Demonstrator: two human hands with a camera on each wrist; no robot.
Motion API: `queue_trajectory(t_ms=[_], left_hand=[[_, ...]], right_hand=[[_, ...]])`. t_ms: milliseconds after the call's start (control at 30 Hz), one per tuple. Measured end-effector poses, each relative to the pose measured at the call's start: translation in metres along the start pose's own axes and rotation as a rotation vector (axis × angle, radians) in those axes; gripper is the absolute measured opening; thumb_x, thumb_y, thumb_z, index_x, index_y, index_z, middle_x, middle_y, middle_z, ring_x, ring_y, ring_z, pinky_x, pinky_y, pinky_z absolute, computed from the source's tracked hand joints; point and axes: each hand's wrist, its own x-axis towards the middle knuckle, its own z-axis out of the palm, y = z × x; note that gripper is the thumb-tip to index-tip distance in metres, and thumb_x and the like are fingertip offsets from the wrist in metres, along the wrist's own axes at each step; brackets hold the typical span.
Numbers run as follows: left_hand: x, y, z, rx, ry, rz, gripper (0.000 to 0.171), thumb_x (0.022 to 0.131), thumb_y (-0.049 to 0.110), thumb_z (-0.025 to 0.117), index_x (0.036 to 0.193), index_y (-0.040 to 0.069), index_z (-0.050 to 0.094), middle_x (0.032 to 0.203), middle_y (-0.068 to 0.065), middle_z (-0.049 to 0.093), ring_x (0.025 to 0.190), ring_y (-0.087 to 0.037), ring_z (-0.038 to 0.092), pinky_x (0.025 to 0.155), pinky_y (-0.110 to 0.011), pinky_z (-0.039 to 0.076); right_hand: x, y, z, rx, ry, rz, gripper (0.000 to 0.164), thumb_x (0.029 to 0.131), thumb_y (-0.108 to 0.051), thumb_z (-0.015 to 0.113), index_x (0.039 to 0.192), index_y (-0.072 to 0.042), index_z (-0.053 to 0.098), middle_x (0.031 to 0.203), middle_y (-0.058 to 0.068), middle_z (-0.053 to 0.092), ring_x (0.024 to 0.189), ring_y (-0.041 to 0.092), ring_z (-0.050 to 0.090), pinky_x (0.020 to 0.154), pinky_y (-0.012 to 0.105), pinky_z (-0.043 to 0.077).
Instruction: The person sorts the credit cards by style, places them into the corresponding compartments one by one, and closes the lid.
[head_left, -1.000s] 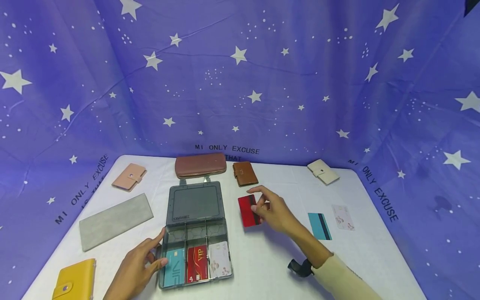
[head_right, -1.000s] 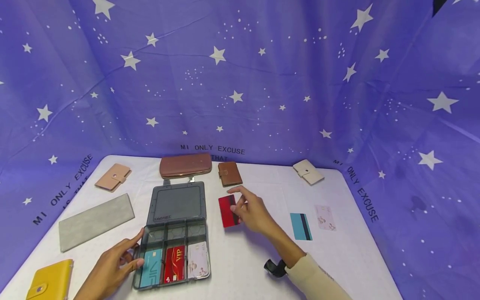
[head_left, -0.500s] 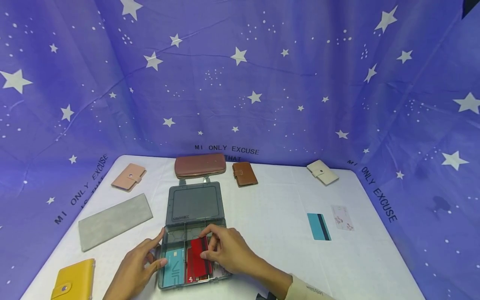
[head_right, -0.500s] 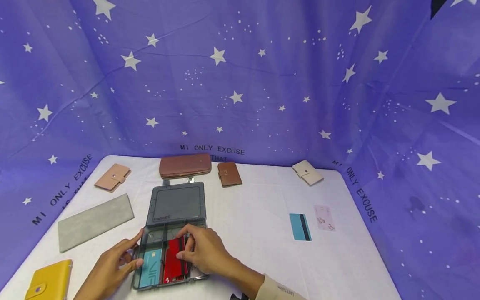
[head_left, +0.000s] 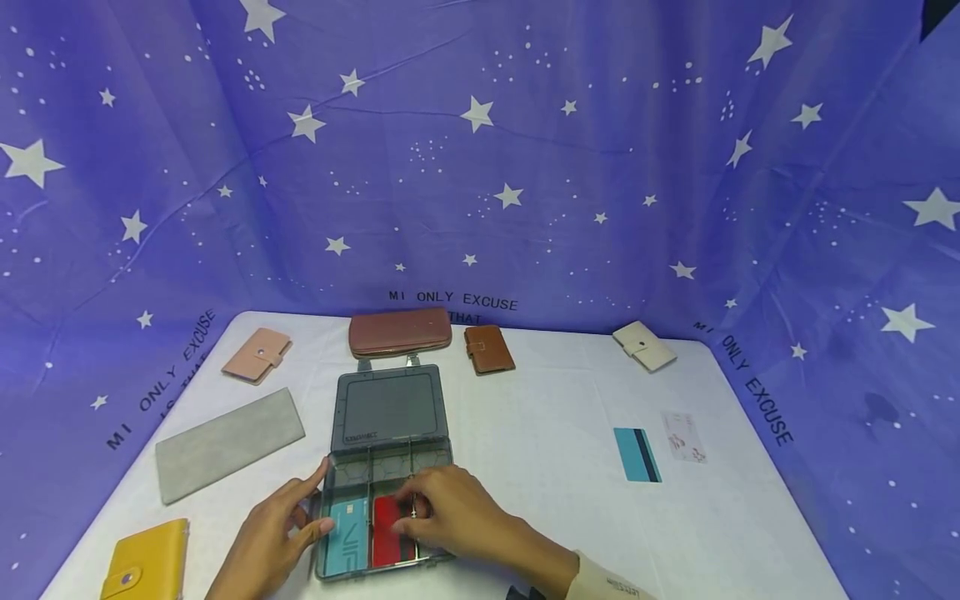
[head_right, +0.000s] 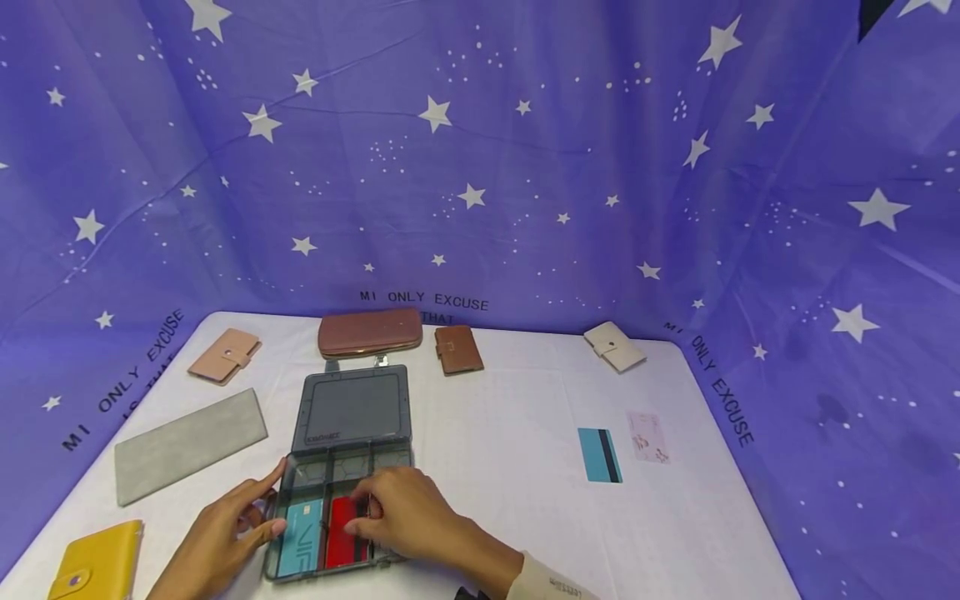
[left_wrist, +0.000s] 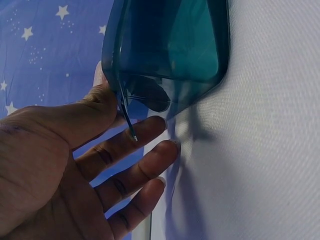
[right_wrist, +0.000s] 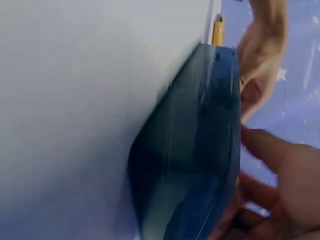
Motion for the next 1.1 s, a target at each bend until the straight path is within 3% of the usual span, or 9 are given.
queue_trajectory(t_ms=[67,133,200,300,433,567,700,900,1100], left_hand=[[0.0,0.0,0.0,-0.001,-0.005,-0.005,0.079,0.082,0.03,0.08,0.152,0.024,0.043,0.104,0.005,0.063,0.07,0.0,0.048,0.064,-0.023,0.039],[0.0,0.001,0.0,-0.001,-0.007,-0.01,0.08,0.082,0.029,0.08,0.152,0.024,0.043,0.104,0.004,0.063,0.07,0.0,0.048,0.065,-0.023,0.039],[0.0,0.001,0.0,0.001,-0.008,-0.011,0.08,0.082,0.03,0.08,0.152,0.024,0.043,0.104,0.005,0.063,0.07,0.0,0.048,0.065,-0.023,0.039],[0.0,0.001,0.0,-0.003,-0.003,-0.002,0.08,0.082,0.029,0.081,0.152,0.024,0.043,0.104,0.005,0.063,0.07,0.0,0.048,0.065,-0.023,0.039],[0.0,0.001,0.0,-0.003,-0.001,-0.002,0.08,0.081,0.029,0.081,0.152,0.025,0.043,0.108,0.004,0.064,0.071,0.0,0.048,0.066,-0.023,0.039],[0.0,0.001,-0.001,0.005,-0.013,-0.023,0.082,0.08,0.03,0.081,0.152,0.026,0.043,0.11,0.004,0.064,0.072,-0.002,0.049,0.066,-0.023,0.039],[0.0,0.001,0.0,0.005,-0.006,-0.019,0.081,0.081,0.03,0.081,0.152,0.025,0.043,0.108,0.004,0.064,0.072,-0.001,0.048,0.065,-0.023,0.039],[0.0,-0.001,0.002,0.003,0.011,0.011,0.079,0.081,0.03,0.081,0.151,0.024,0.044,0.106,0.005,0.063,0.072,0.0,0.048,0.066,-0.022,0.04],[0.0,-0.001,0.001,0.023,0.014,0.016,0.079,0.082,0.033,0.08,0.151,0.024,0.044,0.1,0.006,0.061,0.072,0.0,0.047,0.065,-0.022,0.039]], right_hand=[[-0.006,0.008,-0.007,0.122,0.038,-0.049,0.029,0.088,-0.036,0.076,0.108,-0.015,0.074,0.073,-0.018,0.057,0.065,-0.006,0.05,0.061,0.016,0.046],[-0.014,0.017,-0.016,0.209,0.093,-0.078,0.026,0.087,-0.033,0.078,0.107,-0.016,0.073,0.077,-0.015,0.06,0.066,-0.003,0.055,0.062,0.019,0.051],[-0.024,0.03,-0.028,0.257,0.152,-0.057,0.025,0.085,-0.032,0.08,0.105,-0.02,0.072,0.08,-0.01,0.063,0.07,0.004,0.059,0.066,0.026,0.055],[-0.043,0.055,-0.047,0.263,0.218,0.05,0.029,0.08,-0.034,0.084,0.104,-0.025,0.072,0.085,-0.005,0.066,0.077,0.014,0.063,0.07,0.033,0.055],[-0.073,0.097,-0.075,0.196,0.263,0.221,0.041,0.074,-0.034,0.088,0.11,-0.022,0.071,0.091,0.001,0.066,0.082,0.02,0.063,0.071,0.031,0.053],[-0.104,0.139,-0.101,0.029,0.312,0.335,0.055,0.07,-0.032,0.091,0.117,-0.018,0.068,0.096,0.002,0.063,0.085,0.018,0.059,0.073,0.027,0.049],[-0.131,0.169,-0.128,-0.105,0.315,0.471,0.063,0.069,-0.034,0.091,0.123,-0.018,0.064,0.103,0.005,0.059,0.088,0.019,0.053,0.073,0.031,0.043],[-0.161,0.196,-0.152,-0.148,0.238,0.647,0.075,0.069,-0.047,0.089,0.128,-0.012,0.059,0.113,0.018,0.052,0.095,0.029,0.052,0.075,0.043,0.045],[-0.163,0.206,-0.151,-0.145,0.222,0.67,0.075,0.067,-0.047,0.09,0.12,-0.006,0.057,0.109,0.017,0.047,0.093,0.027,0.048,0.074,0.037,0.041]])
